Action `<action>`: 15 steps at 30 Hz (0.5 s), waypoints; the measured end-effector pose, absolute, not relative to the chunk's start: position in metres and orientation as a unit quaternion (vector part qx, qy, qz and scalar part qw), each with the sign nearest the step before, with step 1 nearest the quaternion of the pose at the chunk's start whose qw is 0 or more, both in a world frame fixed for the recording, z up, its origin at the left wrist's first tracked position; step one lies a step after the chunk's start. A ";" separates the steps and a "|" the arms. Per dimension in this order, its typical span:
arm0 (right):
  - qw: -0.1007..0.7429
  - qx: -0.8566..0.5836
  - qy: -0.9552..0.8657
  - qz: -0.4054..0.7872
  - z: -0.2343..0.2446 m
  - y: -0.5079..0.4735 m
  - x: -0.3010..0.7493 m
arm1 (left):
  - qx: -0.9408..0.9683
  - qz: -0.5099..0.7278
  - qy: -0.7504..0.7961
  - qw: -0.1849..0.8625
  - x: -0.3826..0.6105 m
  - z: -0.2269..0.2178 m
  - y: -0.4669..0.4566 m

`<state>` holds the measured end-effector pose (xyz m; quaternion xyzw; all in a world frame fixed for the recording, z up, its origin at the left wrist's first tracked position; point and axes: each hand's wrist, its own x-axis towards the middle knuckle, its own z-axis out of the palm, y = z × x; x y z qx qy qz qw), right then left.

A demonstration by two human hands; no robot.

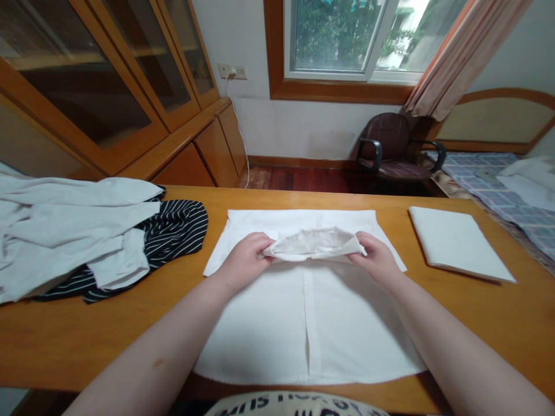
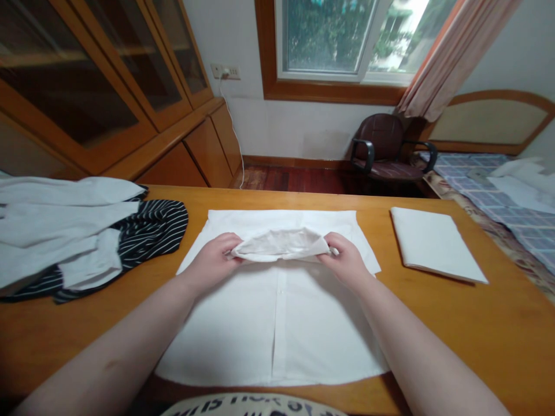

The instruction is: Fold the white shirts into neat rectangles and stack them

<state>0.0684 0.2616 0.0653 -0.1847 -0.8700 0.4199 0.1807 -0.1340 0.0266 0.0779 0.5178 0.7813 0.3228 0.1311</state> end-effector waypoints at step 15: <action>-0.046 -0.186 -0.926 0.327 0.090 0.282 0.090 | 0.536 0.193 0.778 0.264 -0.148 0.086 0.008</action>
